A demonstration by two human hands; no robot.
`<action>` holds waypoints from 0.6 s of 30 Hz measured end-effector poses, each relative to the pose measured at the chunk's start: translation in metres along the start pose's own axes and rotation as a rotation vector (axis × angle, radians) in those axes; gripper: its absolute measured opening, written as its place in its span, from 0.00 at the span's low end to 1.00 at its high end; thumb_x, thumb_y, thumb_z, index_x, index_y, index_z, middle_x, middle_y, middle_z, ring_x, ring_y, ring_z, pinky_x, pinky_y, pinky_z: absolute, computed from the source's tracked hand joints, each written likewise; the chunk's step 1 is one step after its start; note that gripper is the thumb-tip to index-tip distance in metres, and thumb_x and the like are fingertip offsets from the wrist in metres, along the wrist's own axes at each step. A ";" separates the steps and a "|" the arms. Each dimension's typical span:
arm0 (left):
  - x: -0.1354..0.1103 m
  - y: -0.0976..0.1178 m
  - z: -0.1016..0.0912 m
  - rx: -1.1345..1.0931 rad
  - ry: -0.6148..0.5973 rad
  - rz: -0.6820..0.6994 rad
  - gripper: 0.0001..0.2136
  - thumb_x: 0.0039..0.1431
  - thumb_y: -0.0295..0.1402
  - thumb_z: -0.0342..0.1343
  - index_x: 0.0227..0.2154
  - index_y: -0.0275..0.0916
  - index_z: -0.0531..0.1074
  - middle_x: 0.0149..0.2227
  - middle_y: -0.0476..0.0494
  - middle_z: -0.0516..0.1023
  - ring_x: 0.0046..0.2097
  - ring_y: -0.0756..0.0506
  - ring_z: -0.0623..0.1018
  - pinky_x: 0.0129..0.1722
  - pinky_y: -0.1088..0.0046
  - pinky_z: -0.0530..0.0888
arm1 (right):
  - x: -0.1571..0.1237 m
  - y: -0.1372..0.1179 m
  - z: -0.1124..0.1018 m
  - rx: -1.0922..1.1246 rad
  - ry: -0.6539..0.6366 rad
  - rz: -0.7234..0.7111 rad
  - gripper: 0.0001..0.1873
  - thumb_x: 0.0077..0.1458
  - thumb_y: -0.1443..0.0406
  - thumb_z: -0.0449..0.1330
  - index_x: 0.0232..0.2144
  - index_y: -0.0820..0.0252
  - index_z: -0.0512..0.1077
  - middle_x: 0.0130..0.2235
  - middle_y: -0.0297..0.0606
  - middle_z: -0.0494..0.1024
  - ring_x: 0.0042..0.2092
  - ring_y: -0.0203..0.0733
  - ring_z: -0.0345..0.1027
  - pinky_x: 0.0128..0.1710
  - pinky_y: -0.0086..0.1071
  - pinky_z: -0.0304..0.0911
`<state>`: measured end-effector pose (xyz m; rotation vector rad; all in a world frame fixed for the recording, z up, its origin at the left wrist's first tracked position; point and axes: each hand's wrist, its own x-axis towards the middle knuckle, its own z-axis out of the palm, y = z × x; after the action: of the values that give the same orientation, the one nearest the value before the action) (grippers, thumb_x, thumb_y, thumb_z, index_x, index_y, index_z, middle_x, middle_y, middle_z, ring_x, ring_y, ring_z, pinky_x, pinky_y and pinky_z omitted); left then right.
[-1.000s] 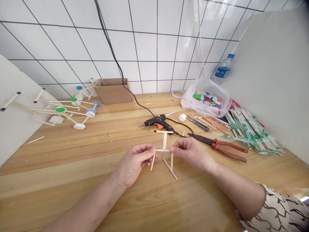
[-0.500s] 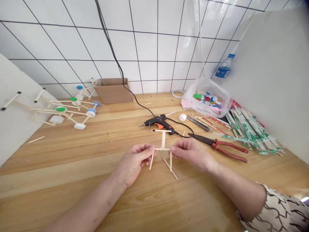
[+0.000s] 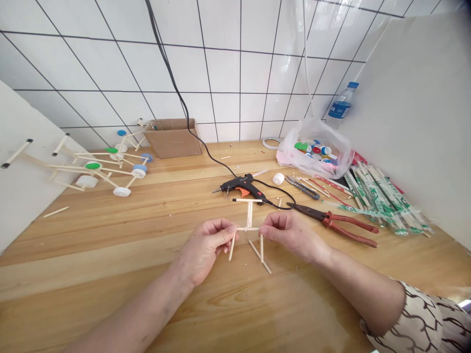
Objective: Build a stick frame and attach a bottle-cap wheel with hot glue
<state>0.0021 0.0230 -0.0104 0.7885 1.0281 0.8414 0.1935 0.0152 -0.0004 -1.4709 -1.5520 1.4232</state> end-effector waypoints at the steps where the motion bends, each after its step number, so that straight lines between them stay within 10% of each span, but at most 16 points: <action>1: 0.000 0.000 0.000 0.004 0.000 0.002 0.11 0.36 0.35 0.66 0.17 0.35 0.71 0.18 0.50 0.72 0.20 0.55 0.63 0.21 0.77 0.57 | 0.000 0.000 0.000 -0.001 -0.001 -0.001 0.14 0.46 0.56 0.58 0.21 0.63 0.66 0.19 0.27 0.60 0.23 0.29 0.48 0.22 0.26 0.45; 18: 0.003 0.000 0.000 -0.002 0.018 -0.006 0.09 0.36 0.34 0.65 0.18 0.35 0.73 0.18 0.49 0.72 0.21 0.55 0.63 0.22 0.78 0.59 | 0.003 -0.004 0.001 -0.104 0.011 0.003 0.14 0.48 0.56 0.55 0.21 0.62 0.65 0.20 0.27 0.59 0.23 0.30 0.48 0.22 0.26 0.46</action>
<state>0.0030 0.0254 -0.0118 0.7766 1.0445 0.8455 0.1903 0.0182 0.0022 -1.5399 -1.6394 1.3514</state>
